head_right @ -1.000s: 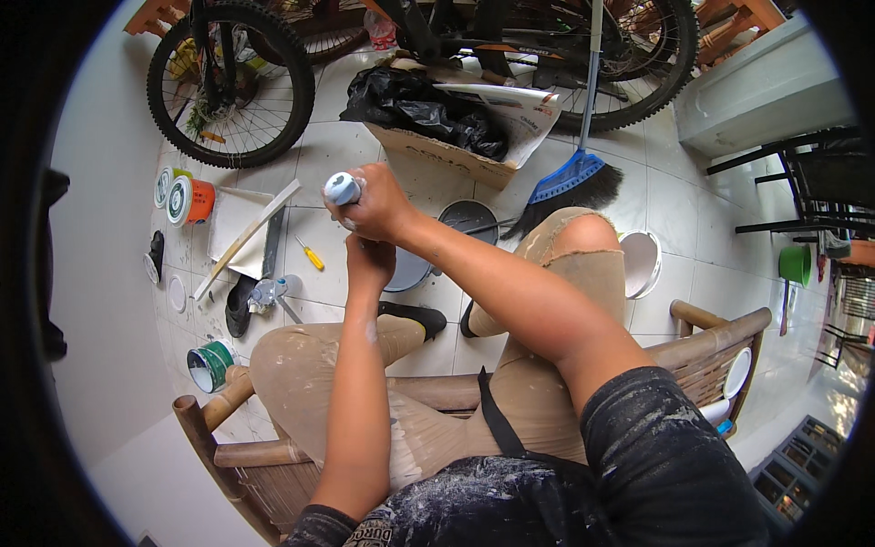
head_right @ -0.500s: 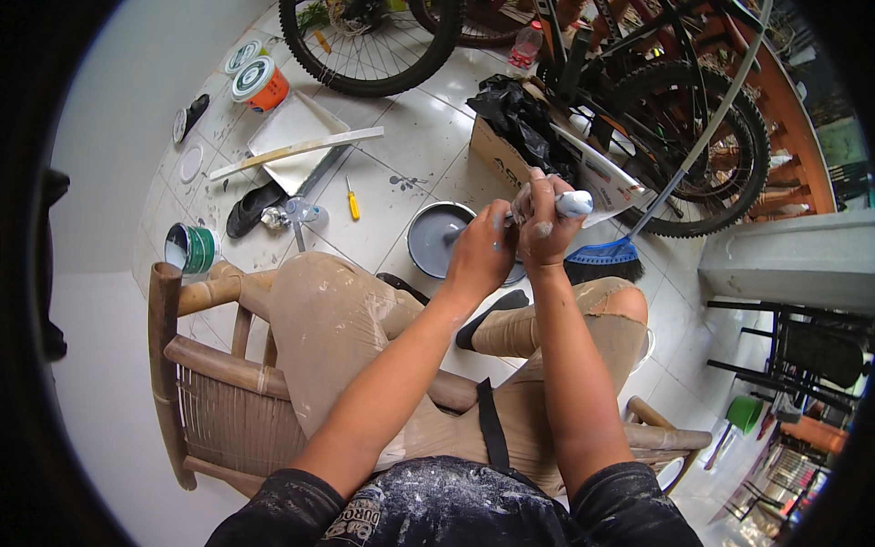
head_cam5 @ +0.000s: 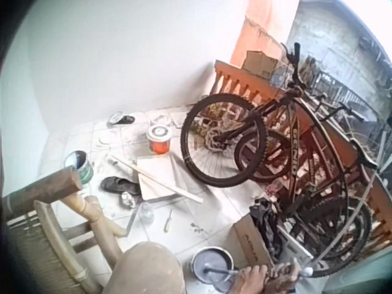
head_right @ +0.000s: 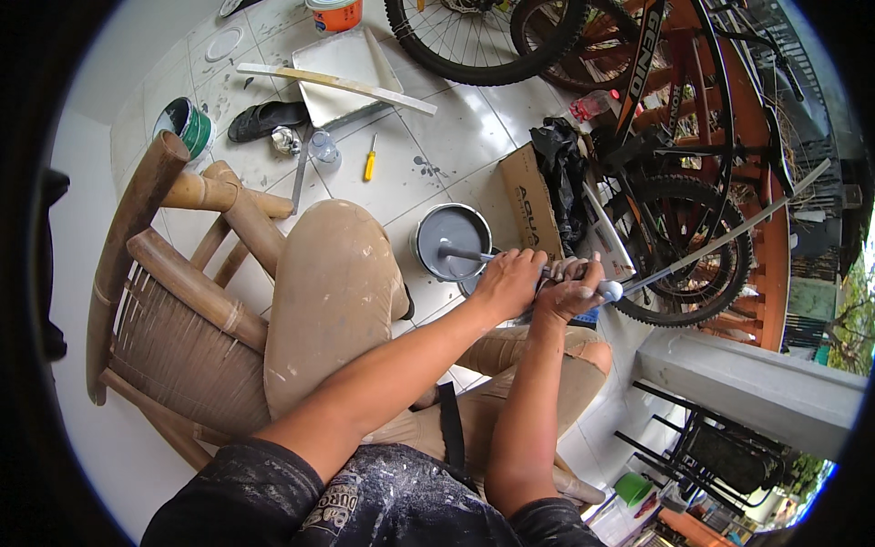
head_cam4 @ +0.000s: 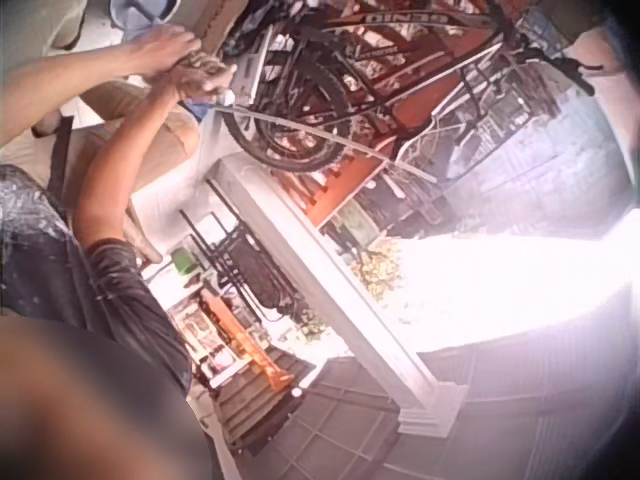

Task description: The person sits on a chair and uses a paint mixer attached to a drill to stir grey paint in a metal can. They hold the can steady with one hand while operating the drill with the other, repeatedly mixing the paint.

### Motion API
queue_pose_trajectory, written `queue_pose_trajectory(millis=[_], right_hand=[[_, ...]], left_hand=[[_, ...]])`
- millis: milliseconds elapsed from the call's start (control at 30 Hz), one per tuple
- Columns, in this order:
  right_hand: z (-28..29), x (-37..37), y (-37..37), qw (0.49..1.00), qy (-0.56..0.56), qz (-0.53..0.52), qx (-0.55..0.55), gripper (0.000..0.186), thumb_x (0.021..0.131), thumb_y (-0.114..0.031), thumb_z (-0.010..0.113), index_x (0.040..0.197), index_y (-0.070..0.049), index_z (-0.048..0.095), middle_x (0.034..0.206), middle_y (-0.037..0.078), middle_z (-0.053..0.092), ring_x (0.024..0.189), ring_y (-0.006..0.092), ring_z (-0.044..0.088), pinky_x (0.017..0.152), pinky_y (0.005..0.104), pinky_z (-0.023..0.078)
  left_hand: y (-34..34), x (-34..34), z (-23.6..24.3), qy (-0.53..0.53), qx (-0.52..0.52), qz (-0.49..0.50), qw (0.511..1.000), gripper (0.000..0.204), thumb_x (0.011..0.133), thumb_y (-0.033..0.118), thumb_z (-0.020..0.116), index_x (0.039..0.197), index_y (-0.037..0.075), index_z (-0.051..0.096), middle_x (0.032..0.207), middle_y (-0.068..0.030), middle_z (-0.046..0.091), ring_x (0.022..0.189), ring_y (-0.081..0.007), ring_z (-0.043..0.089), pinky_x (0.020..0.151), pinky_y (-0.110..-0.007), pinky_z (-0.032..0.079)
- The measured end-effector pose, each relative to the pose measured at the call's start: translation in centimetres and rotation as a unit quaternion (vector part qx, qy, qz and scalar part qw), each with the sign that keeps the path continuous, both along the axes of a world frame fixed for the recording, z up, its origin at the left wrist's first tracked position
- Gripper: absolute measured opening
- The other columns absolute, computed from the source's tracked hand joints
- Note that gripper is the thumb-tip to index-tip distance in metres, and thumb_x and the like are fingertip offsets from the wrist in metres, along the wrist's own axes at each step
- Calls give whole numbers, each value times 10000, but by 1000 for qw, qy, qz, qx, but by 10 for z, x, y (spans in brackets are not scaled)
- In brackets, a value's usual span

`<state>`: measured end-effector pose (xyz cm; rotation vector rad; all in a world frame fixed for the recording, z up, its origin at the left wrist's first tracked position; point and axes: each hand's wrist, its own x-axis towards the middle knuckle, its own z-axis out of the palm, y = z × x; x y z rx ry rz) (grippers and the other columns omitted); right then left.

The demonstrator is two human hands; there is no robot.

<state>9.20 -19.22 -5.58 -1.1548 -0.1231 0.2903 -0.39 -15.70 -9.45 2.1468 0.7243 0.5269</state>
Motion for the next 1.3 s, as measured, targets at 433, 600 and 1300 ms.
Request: queue_pose_trajectory(millis=[433, 600, 1300], right_hand=[[-46, -12, -2, 996, -2, -60, -62, 366, 1014, -345, 648, 775, -117, 490, 561, -7, 374, 430, 133, 348, 424, 302, 340], [9, 14, -8, 998, -63, -14, -7, 393, 1014, -412, 603, 790, -109, 493, 588, -8, 347, 504, 142, 377, 486, 326, 379], [-19, 4, 2, 984, -148, 2, -96, 420, 1030, -351, 638, 714, -112, 499, 566, 8, 451, 469, 141, 430, 489, 305, 384]], left_hand=[[0, -10, -27, 104, -80, -47, 990, 195, 972, 127, 560, 1135, 81, 657, 1145, -162, 726, 1171, -329, 675, 1073, -525, 357], [5, 8, 10, -12, 0, -10, 1000, 203, 938, 97, 553, 1116, 90, 650, 1080, -144, 712, 1087, -324, 654, 1065, -530, 355], [7, 3, -6, 17, -59, 7, 998, 209, 995, 131, 550, 1150, 87, 684, 1150, -148, 745, 1187, -351, 679, 1118, -587, 375]])
